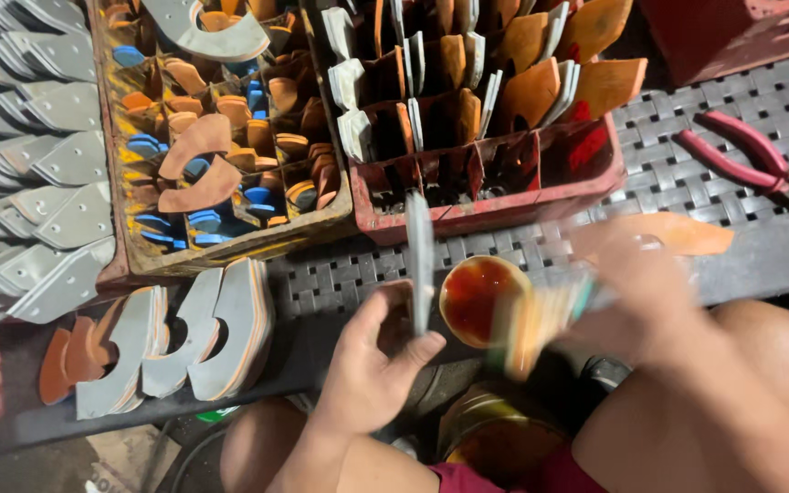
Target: The person repeatedly picks up curved wooden pieces, dips a brush into a small container of reddish liquid, and applies the liquid to both sides of each piece. After coating, the person places the treated pieces into a red crate. The process is repeated for multiple pieces throughout the clip.
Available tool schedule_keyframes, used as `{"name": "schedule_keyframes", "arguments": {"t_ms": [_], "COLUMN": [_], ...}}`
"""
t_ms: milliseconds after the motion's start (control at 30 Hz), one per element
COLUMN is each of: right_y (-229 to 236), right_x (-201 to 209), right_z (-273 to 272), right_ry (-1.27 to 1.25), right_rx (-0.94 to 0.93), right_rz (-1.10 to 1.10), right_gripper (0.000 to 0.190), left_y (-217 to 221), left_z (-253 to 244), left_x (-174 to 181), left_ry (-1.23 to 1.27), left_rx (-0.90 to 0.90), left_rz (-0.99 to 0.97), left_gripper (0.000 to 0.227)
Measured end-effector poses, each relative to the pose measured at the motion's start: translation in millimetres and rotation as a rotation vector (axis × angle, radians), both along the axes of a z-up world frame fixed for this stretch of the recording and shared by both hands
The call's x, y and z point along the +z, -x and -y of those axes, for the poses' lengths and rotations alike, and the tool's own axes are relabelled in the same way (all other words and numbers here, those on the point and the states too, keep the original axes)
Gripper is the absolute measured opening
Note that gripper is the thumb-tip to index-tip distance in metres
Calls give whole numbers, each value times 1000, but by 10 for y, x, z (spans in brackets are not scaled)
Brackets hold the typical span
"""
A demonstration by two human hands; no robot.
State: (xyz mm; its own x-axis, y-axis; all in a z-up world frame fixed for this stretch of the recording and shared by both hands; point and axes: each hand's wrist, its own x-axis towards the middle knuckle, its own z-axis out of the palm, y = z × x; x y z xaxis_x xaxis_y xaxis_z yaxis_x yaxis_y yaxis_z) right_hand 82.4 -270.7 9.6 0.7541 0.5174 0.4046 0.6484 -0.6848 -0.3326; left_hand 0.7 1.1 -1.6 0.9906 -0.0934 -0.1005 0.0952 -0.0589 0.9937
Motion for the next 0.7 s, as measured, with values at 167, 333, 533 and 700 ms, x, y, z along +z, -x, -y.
{"name": "schedule_keyframes", "arguments": {"t_ms": [167, 333, 533, 700], "right_y": [418, 300, 205, 104], "right_x": [-131, 33, 271, 426], "right_z": [-338, -395, -432, -508], "right_ry": [71, -45, -32, -209], "right_rx": [585, 623, 645, 498], "right_rz": [186, 294, 369, 273], "right_gripper": [60, 47, 41, 42], "left_y": [-11, 14, 21, 30], "left_z": [-20, -18, -25, -82], "left_x": [-61, -107, -53, -56], "left_ry": [452, 517, 563, 766], "left_rx": [-101, -104, -176, -265], "left_rz": [-106, -116, -19, -18], "left_gripper": [43, 44, 59, 68]}}
